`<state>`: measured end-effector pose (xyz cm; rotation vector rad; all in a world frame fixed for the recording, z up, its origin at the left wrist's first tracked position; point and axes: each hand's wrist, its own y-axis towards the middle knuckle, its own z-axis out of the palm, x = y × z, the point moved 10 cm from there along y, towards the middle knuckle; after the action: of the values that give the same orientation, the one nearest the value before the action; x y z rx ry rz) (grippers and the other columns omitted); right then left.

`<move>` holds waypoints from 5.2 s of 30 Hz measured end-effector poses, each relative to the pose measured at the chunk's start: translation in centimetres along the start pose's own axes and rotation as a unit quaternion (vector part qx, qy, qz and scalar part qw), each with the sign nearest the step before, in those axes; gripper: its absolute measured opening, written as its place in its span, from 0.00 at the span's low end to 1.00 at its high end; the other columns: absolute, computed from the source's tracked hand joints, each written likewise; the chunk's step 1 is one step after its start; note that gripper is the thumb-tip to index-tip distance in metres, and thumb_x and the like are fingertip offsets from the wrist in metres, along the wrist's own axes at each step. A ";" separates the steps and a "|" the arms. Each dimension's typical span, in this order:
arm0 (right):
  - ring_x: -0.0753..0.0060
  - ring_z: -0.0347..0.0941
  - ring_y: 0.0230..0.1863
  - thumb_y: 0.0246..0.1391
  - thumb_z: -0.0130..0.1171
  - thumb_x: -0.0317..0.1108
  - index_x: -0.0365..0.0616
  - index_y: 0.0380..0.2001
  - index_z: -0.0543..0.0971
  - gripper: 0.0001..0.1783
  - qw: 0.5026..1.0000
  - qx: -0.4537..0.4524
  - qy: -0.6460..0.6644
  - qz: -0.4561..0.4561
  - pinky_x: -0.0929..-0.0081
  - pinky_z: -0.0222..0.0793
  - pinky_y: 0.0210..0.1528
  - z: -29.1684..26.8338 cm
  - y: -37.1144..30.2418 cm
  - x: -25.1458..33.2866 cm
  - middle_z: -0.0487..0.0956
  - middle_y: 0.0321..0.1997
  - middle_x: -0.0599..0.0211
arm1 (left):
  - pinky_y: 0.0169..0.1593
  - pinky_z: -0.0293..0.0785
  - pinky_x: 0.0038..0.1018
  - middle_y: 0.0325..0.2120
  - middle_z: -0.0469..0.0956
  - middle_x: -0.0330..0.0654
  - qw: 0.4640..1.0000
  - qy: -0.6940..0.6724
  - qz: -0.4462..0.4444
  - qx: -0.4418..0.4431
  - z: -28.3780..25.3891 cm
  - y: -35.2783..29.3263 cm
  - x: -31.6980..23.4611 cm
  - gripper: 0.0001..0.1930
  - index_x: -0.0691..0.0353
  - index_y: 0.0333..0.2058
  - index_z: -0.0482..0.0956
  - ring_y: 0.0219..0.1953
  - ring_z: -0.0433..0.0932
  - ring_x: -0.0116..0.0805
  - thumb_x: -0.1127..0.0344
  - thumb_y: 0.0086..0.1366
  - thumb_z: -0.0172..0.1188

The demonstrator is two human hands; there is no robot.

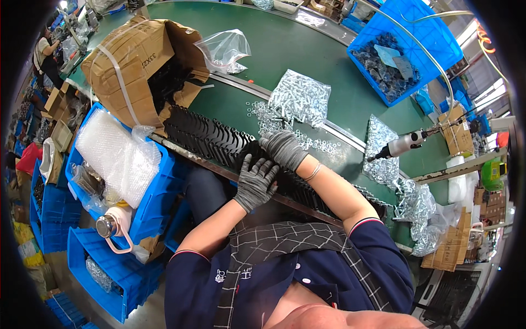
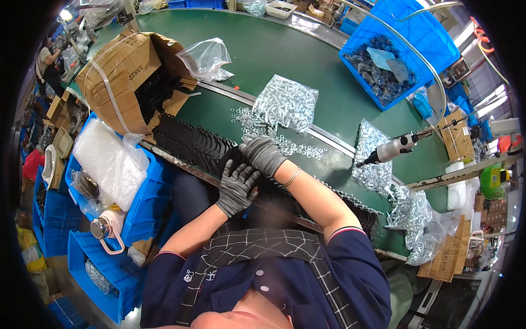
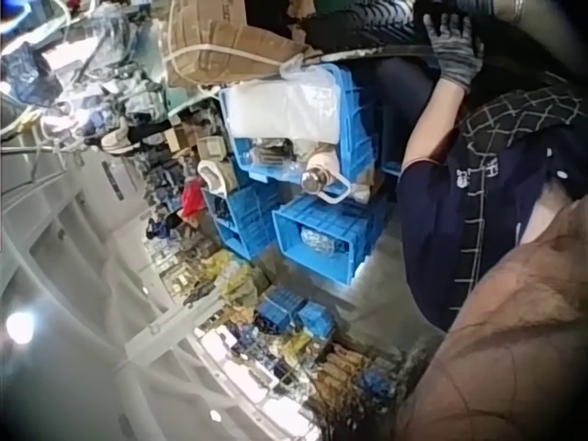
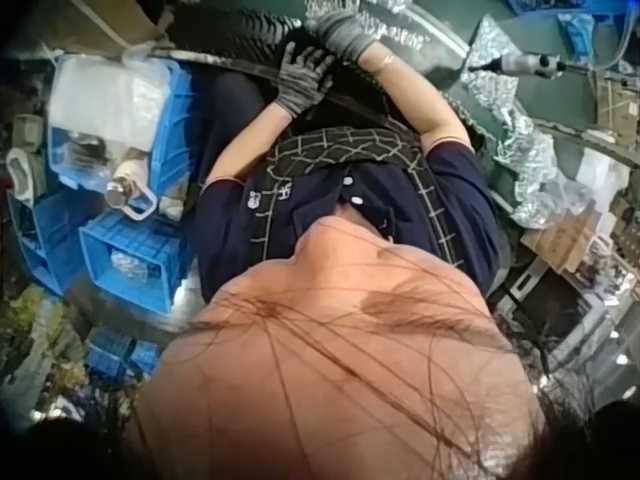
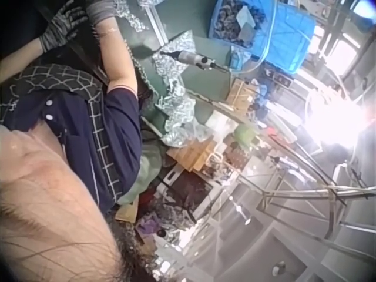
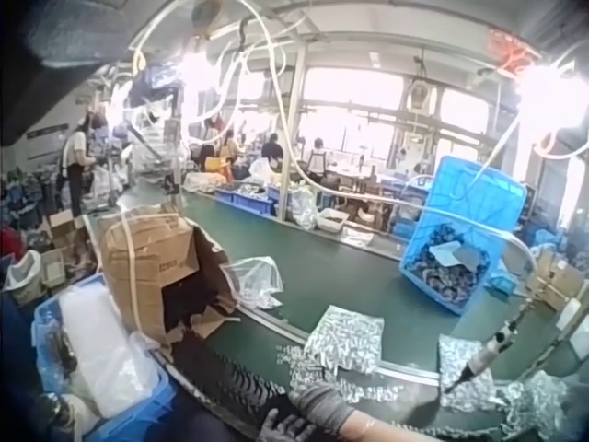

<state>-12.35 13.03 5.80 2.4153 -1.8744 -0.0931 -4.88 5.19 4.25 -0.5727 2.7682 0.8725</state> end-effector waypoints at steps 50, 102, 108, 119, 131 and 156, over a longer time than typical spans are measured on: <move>0.51 0.79 0.43 0.59 0.50 0.49 0.49 0.43 0.81 0.20 0.956 0.191 0.023 0.224 0.56 0.73 0.48 -0.3 0.5 -8.1 0.82 0.41 0.52 | 0.66 0.49 0.56 0.47 0.74 0.47 0.995 0.016 -0.067 -0.066 -1.4 -0.4 1.6 0.24 0.57 0.48 0.78 0.56 0.69 0.48 0.53 0.54 0.58; 0.52 0.78 0.36 0.49 0.57 0.40 0.46 0.32 0.80 0.11 0.989 0.061 0.107 0.080 0.61 0.74 0.38 0.1 2.2 -1.5 0.80 0.30 0.59 | 0.66 0.52 0.54 0.44 0.78 0.46 0.999 0.007 -0.007 -0.041 -1.4 0.3 1.2 0.20 0.57 0.45 0.80 0.51 0.74 0.45 0.57 0.54 0.57; 0.55 0.77 0.39 0.51 0.55 0.36 0.47 0.33 0.79 0.08 0.997 -0.021 0.045 0.051 0.60 0.73 0.39 -0.3 0.9 0.0 0.78 0.34 0.60 | 0.66 0.52 0.55 0.44 0.78 0.46 0.999 0.001 -0.011 -0.039 -1.3 0.1 1.4 0.21 0.57 0.46 0.80 0.52 0.74 0.46 0.56 0.54 0.58; 0.55 0.77 0.40 0.52 0.52 0.34 0.46 0.34 0.79 0.09 0.996 0.069 0.022 0.046 0.58 0.73 0.39 -0.3 1.5 0.8 0.77 0.34 0.58 | 0.66 0.52 0.55 0.44 0.78 0.46 0.999 -0.005 -0.008 -0.035 -1.1 0.1 1.3 0.23 0.57 0.48 0.79 0.52 0.74 0.46 0.55 0.53 0.58; 0.55 0.77 0.43 0.49 0.56 0.36 0.45 0.33 0.80 0.09 0.986 0.158 -0.038 0.047 0.60 0.75 0.41 -0.1 2.2 1.8 0.79 0.36 0.58 | 0.66 0.52 0.55 0.44 0.78 0.46 0.999 -0.007 0.001 -0.046 -0.5 -0.5 1.7 0.23 0.58 0.47 0.79 0.52 0.74 0.46 0.55 0.53 0.58; 0.60 0.75 0.49 0.57 0.54 0.48 0.44 0.46 0.75 0.21 0.981 0.164 -0.027 0.103 0.57 0.63 0.55 1.3 1.9 0.5 0.78 0.47 0.58 | 0.66 0.52 0.54 0.44 0.77 0.47 0.999 -0.002 -0.012 -0.036 -1.1 0.2 1.4 0.21 0.58 0.44 0.80 0.52 0.73 0.45 0.55 0.53 0.59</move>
<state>-14.23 12.03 4.70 2.4116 -2.3129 0.1818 -6.25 4.29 4.81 -0.6145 2.7292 0.9695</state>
